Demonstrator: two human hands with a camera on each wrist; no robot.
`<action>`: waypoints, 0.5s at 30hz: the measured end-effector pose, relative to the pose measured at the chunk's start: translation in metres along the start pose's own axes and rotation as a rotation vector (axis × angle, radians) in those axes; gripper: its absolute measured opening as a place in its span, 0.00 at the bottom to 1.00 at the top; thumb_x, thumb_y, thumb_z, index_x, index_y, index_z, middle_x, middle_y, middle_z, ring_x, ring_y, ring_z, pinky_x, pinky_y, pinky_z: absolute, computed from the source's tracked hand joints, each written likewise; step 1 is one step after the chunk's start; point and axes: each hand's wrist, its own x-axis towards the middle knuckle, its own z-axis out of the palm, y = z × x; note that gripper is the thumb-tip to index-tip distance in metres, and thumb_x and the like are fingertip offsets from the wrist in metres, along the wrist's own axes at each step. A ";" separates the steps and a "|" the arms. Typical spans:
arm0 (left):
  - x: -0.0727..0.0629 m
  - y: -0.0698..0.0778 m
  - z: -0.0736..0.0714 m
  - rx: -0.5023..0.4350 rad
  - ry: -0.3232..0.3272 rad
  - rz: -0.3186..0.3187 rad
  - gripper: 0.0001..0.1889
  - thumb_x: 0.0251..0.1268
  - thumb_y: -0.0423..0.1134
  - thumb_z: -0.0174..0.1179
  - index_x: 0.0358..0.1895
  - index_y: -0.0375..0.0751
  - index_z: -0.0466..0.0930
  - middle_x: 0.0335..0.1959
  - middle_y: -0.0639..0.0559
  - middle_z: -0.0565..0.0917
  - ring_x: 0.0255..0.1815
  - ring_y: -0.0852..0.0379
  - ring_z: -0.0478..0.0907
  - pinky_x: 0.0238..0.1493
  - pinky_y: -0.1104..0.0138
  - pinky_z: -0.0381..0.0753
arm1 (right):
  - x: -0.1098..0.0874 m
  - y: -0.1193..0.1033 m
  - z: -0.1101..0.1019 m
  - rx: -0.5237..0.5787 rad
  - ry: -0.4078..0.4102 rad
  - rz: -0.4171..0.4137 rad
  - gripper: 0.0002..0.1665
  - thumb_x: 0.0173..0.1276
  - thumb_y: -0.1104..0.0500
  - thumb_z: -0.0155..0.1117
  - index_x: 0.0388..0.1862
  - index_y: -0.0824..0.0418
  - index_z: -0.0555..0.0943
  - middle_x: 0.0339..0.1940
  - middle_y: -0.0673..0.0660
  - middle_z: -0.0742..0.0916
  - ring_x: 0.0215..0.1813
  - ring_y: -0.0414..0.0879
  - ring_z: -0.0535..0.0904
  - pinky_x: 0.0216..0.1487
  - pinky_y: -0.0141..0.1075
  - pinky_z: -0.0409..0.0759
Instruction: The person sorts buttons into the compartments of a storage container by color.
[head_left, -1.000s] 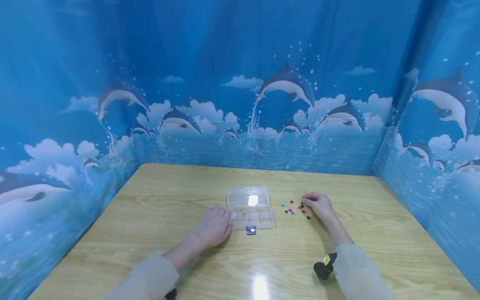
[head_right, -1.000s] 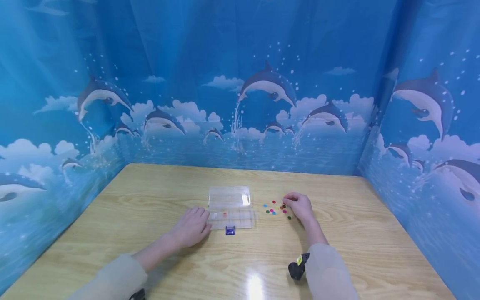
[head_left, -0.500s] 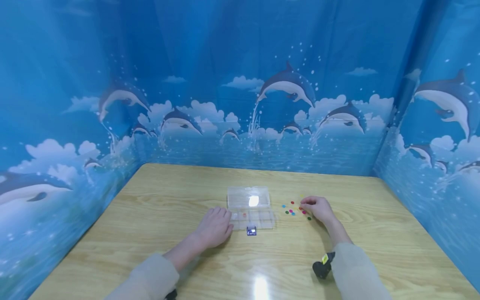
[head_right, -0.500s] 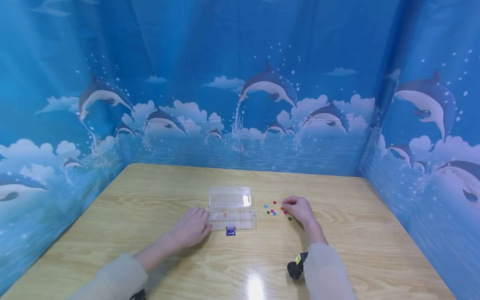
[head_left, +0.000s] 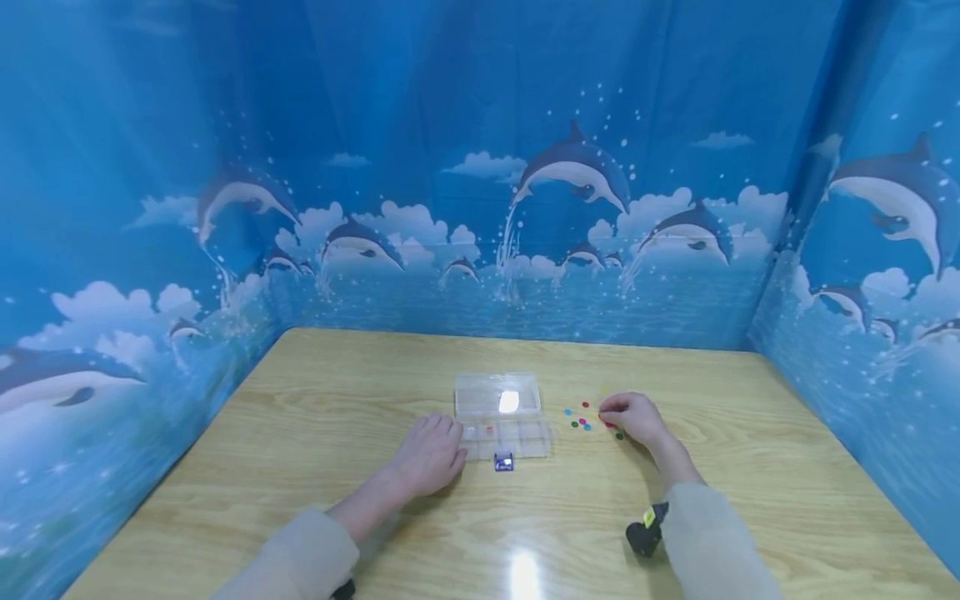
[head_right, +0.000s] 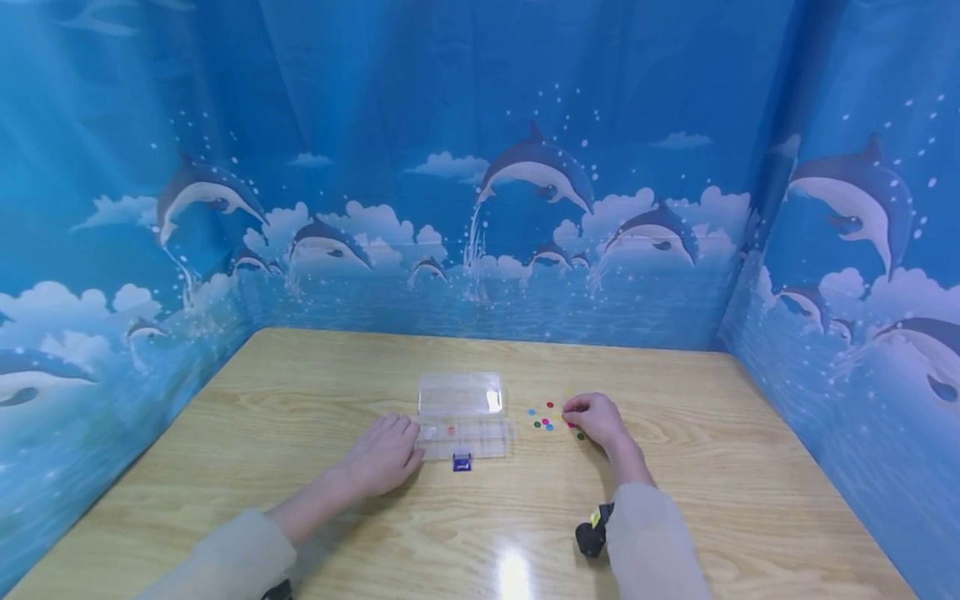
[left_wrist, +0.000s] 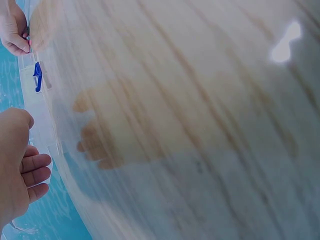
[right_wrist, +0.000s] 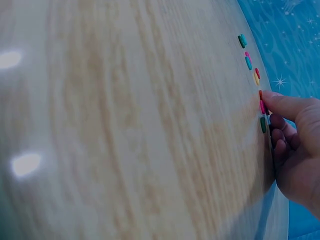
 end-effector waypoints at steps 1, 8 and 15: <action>0.000 0.000 0.000 -0.001 0.000 -0.001 0.15 0.65 0.47 0.52 0.39 0.37 0.72 0.33 0.47 0.73 0.36 0.53 0.69 0.43 0.60 0.73 | 0.000 0.000 0.000 -0.004 0.000 -0.004 0.09 0.62 0.64 0.62 0.40 0.66 0.82 0.45 0.63 0.80 0.48 0.56 0.74 0.48 0.49 0.71; 0.000 0.000 -0.001 -0.019 -0.014 -0.015 0.14 0.65 0.47 0.52 0.39 0.37 0.71 0.32 0.48 0.72 0.36 0.53 0.68 0.42 0.61 0.73 | -0.001 0.000 0.001 -0.047 0.005 -0.031 0.07 0.63 0.64 0.61 0.37 0.66 0.82 0.41 0.61 0.79 0.45 0.54 0.73 0.47 0.49 0.72; 0.000 0.000 0.001 -0.026 -0.006 -0.013 0.14 0.65 0.47 0.52 0.39 0.37 0.71 0.32 0.48 0.72 0.36 0.53 0.69 0.42 0.60 0.72 | -0.002 -0.002 0.001 -0.068 -0.003 -0.021 0.05 0.62 0.66 0.61 0.35 0.66 0.81 0.38 0.59 0.78 0.41 0.51 0.73 0.45 0.46 0.72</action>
